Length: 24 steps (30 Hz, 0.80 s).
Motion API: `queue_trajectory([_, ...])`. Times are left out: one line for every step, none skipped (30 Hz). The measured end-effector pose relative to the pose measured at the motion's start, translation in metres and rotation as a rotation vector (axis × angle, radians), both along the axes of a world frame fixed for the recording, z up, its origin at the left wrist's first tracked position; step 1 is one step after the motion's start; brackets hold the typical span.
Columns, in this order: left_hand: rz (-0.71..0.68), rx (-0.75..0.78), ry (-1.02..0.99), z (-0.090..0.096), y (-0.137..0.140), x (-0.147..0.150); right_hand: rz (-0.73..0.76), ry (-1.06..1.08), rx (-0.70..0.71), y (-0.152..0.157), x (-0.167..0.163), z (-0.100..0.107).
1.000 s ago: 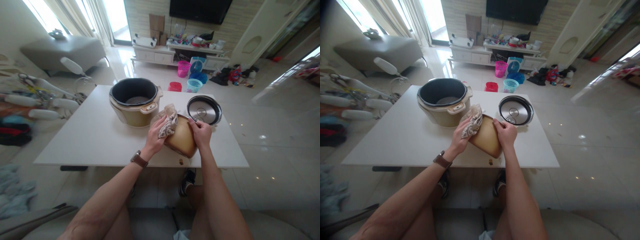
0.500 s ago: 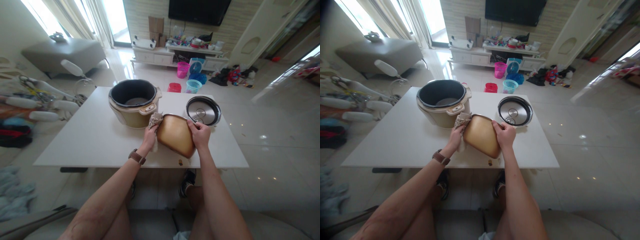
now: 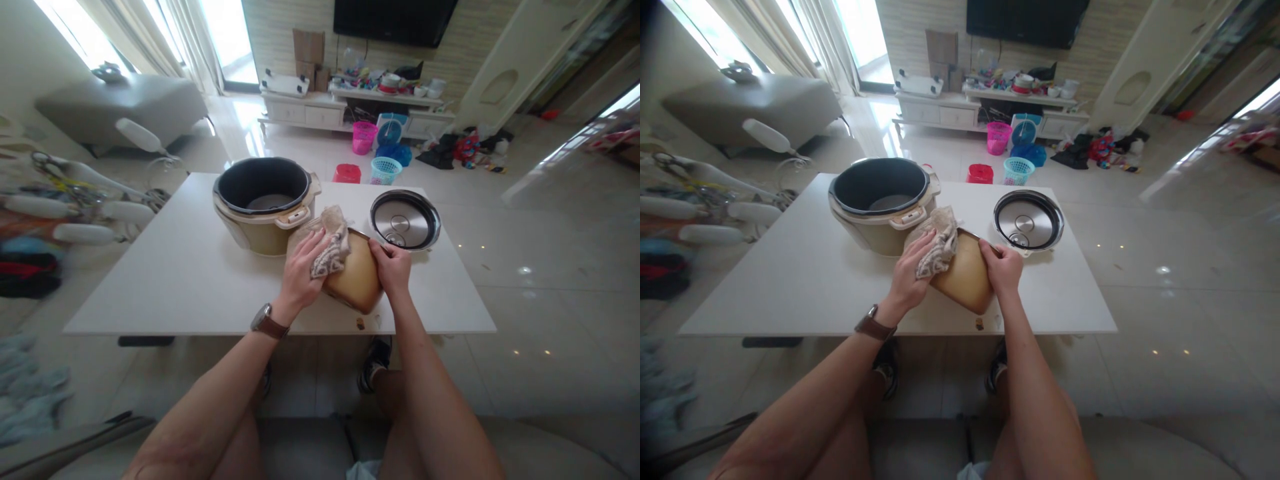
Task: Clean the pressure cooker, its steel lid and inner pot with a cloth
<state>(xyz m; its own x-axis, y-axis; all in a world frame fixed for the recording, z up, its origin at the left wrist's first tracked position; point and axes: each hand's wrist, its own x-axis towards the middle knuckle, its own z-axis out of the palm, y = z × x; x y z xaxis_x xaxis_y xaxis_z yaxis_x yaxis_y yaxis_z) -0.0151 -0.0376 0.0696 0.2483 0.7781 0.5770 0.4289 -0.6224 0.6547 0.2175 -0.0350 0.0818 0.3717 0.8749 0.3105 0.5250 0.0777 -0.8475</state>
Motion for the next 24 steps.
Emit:
queue_trajectory([0.006, -0.017, -0.045, -0.002, 0.003, -0.001, -0.011, -0.002, 0.002, 0.000, 0.000, 0.000])
queue_trajectory([0.009, -0.039, -0.095, -0.004, 0.006, -0.001, -0.021, -0.005, 0.004, 0.000, -0.001, 0.000])
queue_trajectory([0.009, -0.065, -0.149, -0.007, 0.009, -0.001, -0.029, -0.006, 0.006, 0.000, -0.001, 0.000])
queue_trajectory([0.009, -0.096, -0.205, -0.009, 0.012, -0.001, -0.034, -0.007, 0.009, 0.001, -0.002, 0.000])
queue_trajectory([0.010, -0.135, -0.265, -0.011, 0.015, -0.001, -0.037, -0.007, 0.012, 0.001, -0.002, 0.000])
queue_trajectory([0.013, -0.184, -0.327, -0.013, 0.018, 0.000, -0.038, -0.005, 0.015, 0.001, -0.002, 0.000])
queue_trajectory([0.018, -0.241, -0.392, -0.014, 0.020, 0.000, -0.039, -0.002, 0.019, 0.001, -0.002, 0.000])
queue_trajectory([0.023, -0.302, -0.460, -0.016, 0.023, 0.001, -0.039, 0.002, 0.023, 0.001, -0.003, 0.000])
queue_trajectory([0.032, -0.364, -0.527, -0.018, 0.026, 0.001, -0.038, 0.006, 0.026, 0.001, -0.003, 0.000])
queue_trajectory([0.048, -0.428, -0.589, -0.020, 0.029, 0.002, -0.036, 0.011, 0.029, 0.001, -0.002, -0.001])
queue_trajectory([0.075, -0.491, -0.646, -0.022, 0.031, 0.002, -0.033, 0.016, 0.032, 0.001, -0.002, -0.001])
queue_trajectory([0.113, -0.555, -0.692, -0.024, 0.034, 0.001, -0.029, 0.019, 0.035, 0.000, -0.002, -0.002])
queue_trajectory([0.156, -0.613, -0.727, -0.026, 0.036, 0.000, -0.024, 0.020, 0.039, 0.000, -0.002, -0.002])
queue_trajectory([0.195, -0.661, -0.749, -0.028, 0.037, 0.000, -0.021, 0.017, 0.043, 0.000, -0.001, -0.002])
queue_trajectory([0.221, -0.694, -0.761, -0.030, 0.038, -0.001, -0.019, 0.008, 0.046, -0.001, 0.000, -0.002])
queue_trajectory([0.229, -0.706, -0.765, -0.031, 0.039, -0.002, -0.018, -0.004, 0.048, -0.001, 0.001, -0.001])
queue_trajectory([0.220, -0.700, -0.760, -0.031, 0.039, -0.002, -0.013, -0.021, 0.047, -0.002, 0.001, 0.000])
queue_trajectory([0.205, -0.685, -0.751, -0.031, 0.038, -0.002, -0.005, -0.043, 0.044, -0.003, 0.001, 0.003])
queue_trajectory([0.188, -0.669, -0.736, -0.030, 0.037, -0.001, 0.010, -0.070, 0.038, -0.004, 0.001, 0.008])
queue_trajectory([0.173, -0.653, -0.716, -0.029, 0.035, 0.000, 0.030, -0.101, 0.028, -0.006, -0.001, 0.013])
queue_trajectory([0.160, -0.636, -0.693, -0.027, 0.033, 0.002, 0.051, -0.138, 0.014, -0.007, -0.002, 0.018])
queue_trajectory([0.145, -0.616, -0.670, -0.025, 0.030, 0.005, 0.060, -0.177, 0.000, -0.009, -0.005, 0.024])
queue_trajectory([0.126, -0.592, -0.646, -0.023, 0.026, 0.007, 0.048, -0.215, -0.013, -0.010, -0.007, 0.029])
queue_trajectory([0.105, -0.565, -0.625, -0.022, 0.023, 0.010, 0.015, -0.250, -0.022, -0.011, -0.009, 0.033])
